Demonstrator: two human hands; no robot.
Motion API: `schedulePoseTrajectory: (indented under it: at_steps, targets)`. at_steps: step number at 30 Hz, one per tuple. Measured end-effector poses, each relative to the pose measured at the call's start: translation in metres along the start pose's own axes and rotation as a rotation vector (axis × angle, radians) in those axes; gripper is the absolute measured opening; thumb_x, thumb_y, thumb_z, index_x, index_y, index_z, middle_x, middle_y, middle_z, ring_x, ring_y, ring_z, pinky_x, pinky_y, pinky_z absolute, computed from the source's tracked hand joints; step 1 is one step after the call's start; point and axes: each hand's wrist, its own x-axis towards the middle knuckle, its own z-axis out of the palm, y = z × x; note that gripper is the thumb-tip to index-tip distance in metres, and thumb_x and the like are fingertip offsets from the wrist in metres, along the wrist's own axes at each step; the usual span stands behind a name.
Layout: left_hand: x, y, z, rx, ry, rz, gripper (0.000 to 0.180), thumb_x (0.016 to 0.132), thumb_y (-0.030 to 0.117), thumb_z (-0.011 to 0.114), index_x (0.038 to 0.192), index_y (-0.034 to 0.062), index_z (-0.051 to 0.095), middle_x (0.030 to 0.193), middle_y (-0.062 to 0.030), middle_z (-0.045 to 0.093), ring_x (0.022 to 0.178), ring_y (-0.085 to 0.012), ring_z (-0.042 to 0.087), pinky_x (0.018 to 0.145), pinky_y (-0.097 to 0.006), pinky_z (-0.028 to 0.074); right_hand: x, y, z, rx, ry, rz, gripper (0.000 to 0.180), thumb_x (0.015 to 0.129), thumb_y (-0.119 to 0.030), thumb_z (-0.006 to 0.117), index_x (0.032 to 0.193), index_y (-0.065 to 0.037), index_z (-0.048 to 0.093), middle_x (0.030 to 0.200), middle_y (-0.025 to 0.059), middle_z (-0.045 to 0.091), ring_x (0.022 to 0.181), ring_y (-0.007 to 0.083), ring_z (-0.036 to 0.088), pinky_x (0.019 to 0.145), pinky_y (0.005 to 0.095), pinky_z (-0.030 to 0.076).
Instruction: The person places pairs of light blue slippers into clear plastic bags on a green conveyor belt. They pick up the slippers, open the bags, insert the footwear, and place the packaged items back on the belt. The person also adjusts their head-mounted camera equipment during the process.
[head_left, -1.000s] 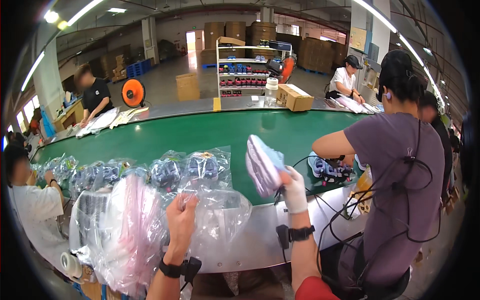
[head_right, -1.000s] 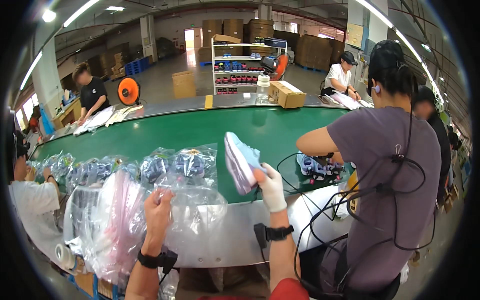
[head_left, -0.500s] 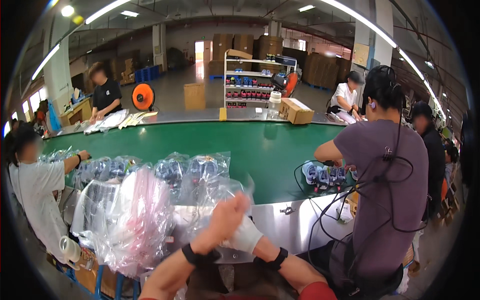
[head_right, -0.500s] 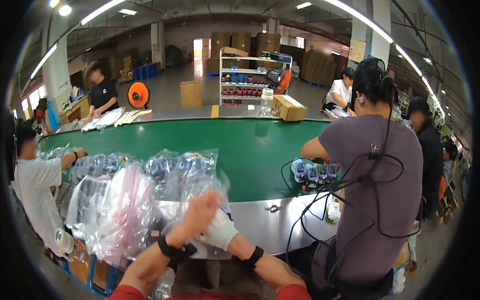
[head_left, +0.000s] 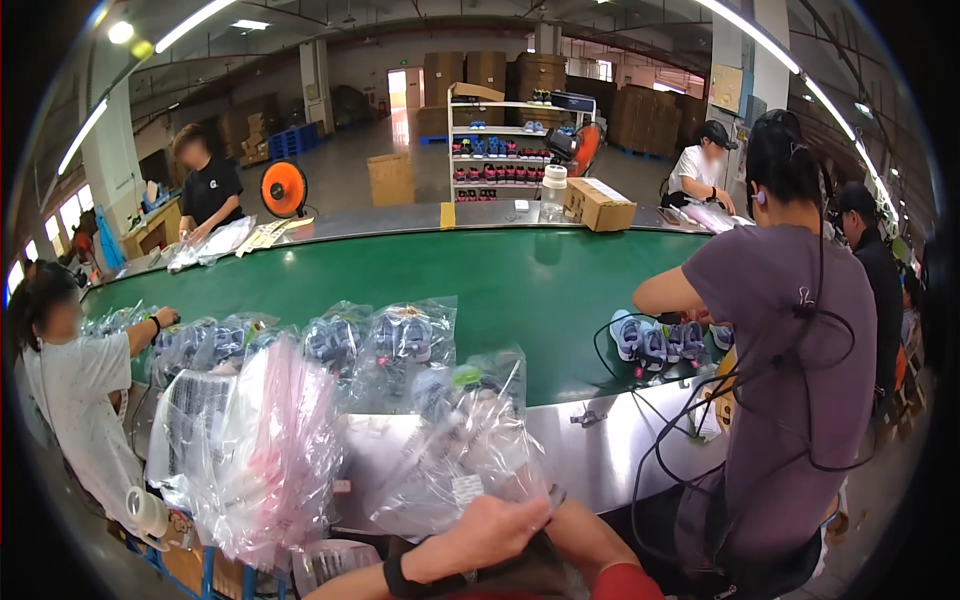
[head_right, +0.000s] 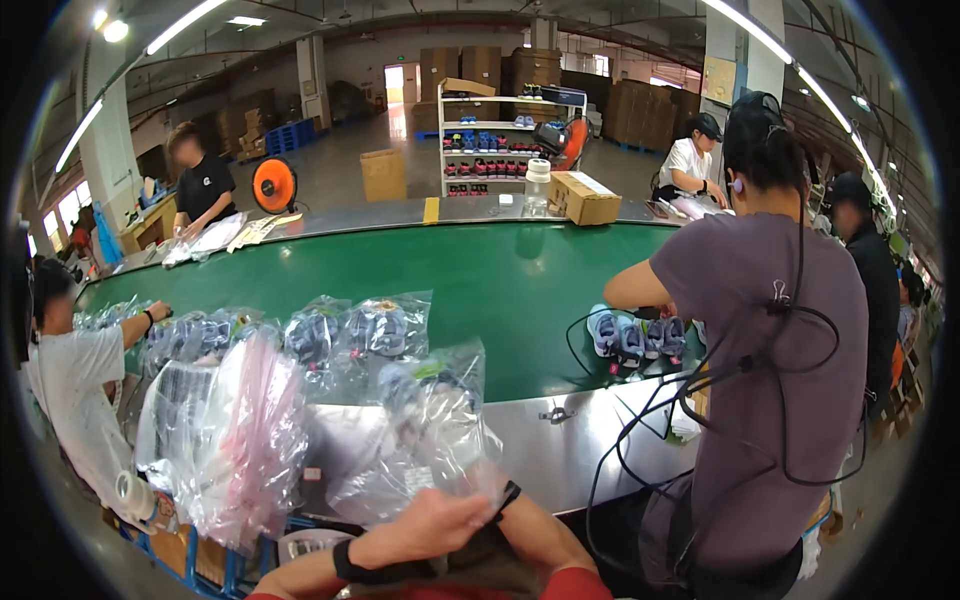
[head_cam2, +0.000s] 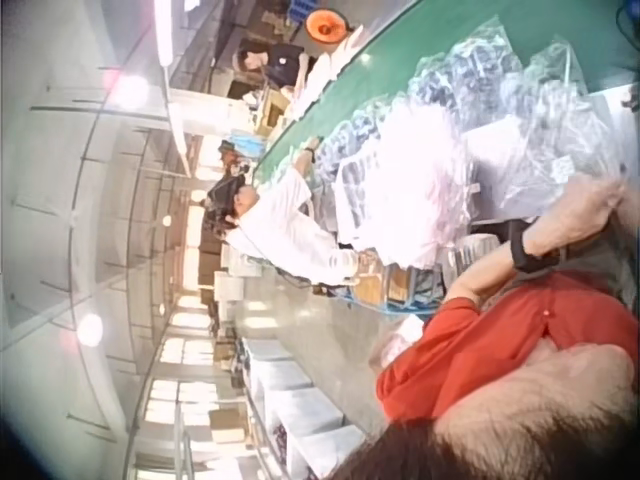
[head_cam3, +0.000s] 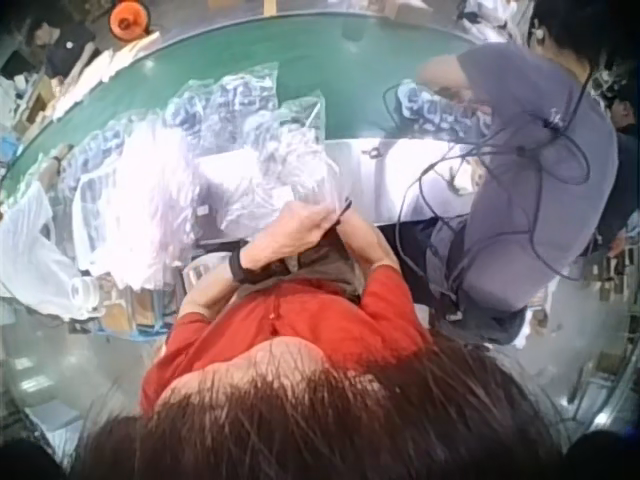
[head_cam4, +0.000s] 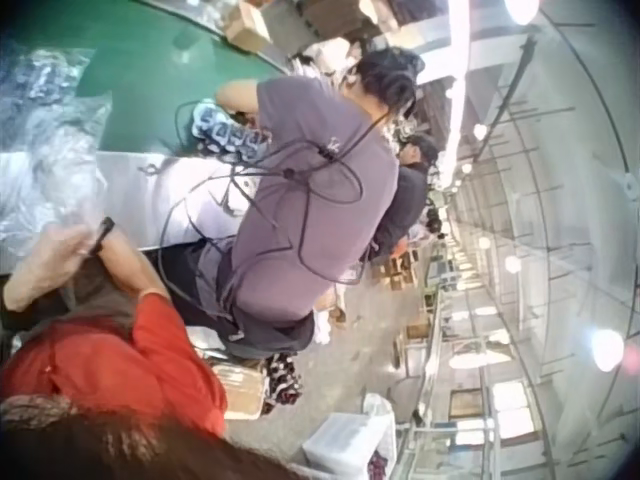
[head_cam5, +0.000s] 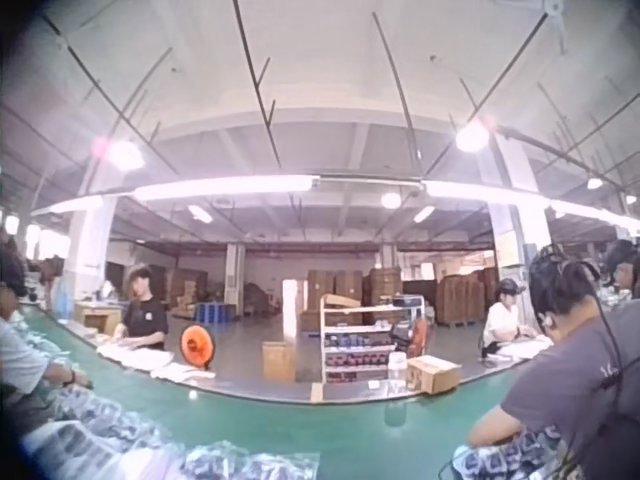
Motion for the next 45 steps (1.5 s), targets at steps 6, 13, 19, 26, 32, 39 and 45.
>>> schedulePoseTrajectory:
  at_steps: [6,13,19,26,32,39,45]
  targets:
    - [0.053,-0.021,-0.044,-0.072,0.218,-0.128,0.012,0.083,0.013,0.064,0.089,0.0046,0.059,0.058,-0.0157,0.055,0.051,-0.0282,0.059,0.047,-0.035,0.044,0.034,0.021,0.011,-0.071,0.276,0.076,0.034,0.084,-0.032,0.061,0.103,-0.003,0.06,0.106,0.0174,0.059,0.094,0.0331,0.056,0.081,0.0434,0.046]
    - [0.044,-0.072,-0.033,-0.249,0.436,-0.306,0.012,0.088,0.014,0.064,0.096,0.005,0.062,0.055,0.0008,0.049,0.047,-0.0063,0.042,0.042,-0.025,0.033,0.117,0.064,0.038,-0.11,0.478,0.221,0.034,0.084,-0.034,0.061,0.102,-0.005,0.058,0.104,0.019,0.06,0.091,0.0373,0.058,0.08,0.0462,0.047]
    - [0.005,-0.088,-0.063,-0.7,0.704,-0.525,0.018,0.095,0.016,0.055,0.101,0.0007,0.062,0.063,0.0024,0.053,0.054,-0.0049,0.051,0.041,-0.021,0.041,0.046,0.057,0.03,0.256,-0.215,0.43,0.032,0.087,-0.035,0.052,0.096,-0.009,0.069,0.097,0.019,0.066,0.091,0.0328,0.065,0.08,0.0415,0.051]
    - [0.014,-0.078,-0.059,-0.743,0.478,-0.451,0.018,0.097,0.013,0.052,0.103,0.0024,0.065,0.067,0.0032,0.054,0.057,-0.0016,0.047,0.052,-0.018,0.037,-0.011,0.0,-0.023,1.185,-0.322,0.131,0.023,0.09,-0.021,0.059,0.098,-0.001,0.064,0.087,0.002,0.064,0.082,0.0138,0.059,0.075,0.0296,0.048]
    - [-0.01,-0.072,-0.104,-0.499,0.719,-0.466,0.017,0.096,0.015,0.053,0.095,0.005,0.067,0.056,0.0105,0.041,0.045,0.0012,0.031,0.039,-0.02,0.022,-0.019,0.03,-0.057,0.304,0.178,0.344,0.015,0.082,-0.017,0.066,0.085,-0.003,0.059,0.073,0.0073,0.058,0.067,0.019,0.057,0.061,0.035,0.047]
    - [0.003,-0.049,-0.093,-0.618,0.773,-0.385,0.017,0.095,0.011,0.051,0.096,0.0046,0.067,0.056,0.0085,0.046,0.049,-0.0004,0.041,0.042,-0.022,0.029,-0.019,-0.032,-0.097,0.074,0.501,-0.103,0.015,0.076,-0.014,0.064,0.088,-0.008,0.059,0.074,0.0099,0.057,0.074,0.0271,0.058,0.069,0.0407,0.046]
    - [-0.003,0.018,-0.043,-0.08,-0.074,0.008,0.025,0.085,0.013,0.063,0.11,0.0116,0.063,0.075,-0.0217,0.061,0.063,-0.0389,0.06,0.056,-0.039,0.049,0.022,-0.001,-0.007,-0.063,-0.631,0.069,0.037,0.088,-0.03,0.051,0.118,-0.011,0.06,0.114,0.0139,0.063,0.105,0.0275,0.061,0.091,0.035,0.048]
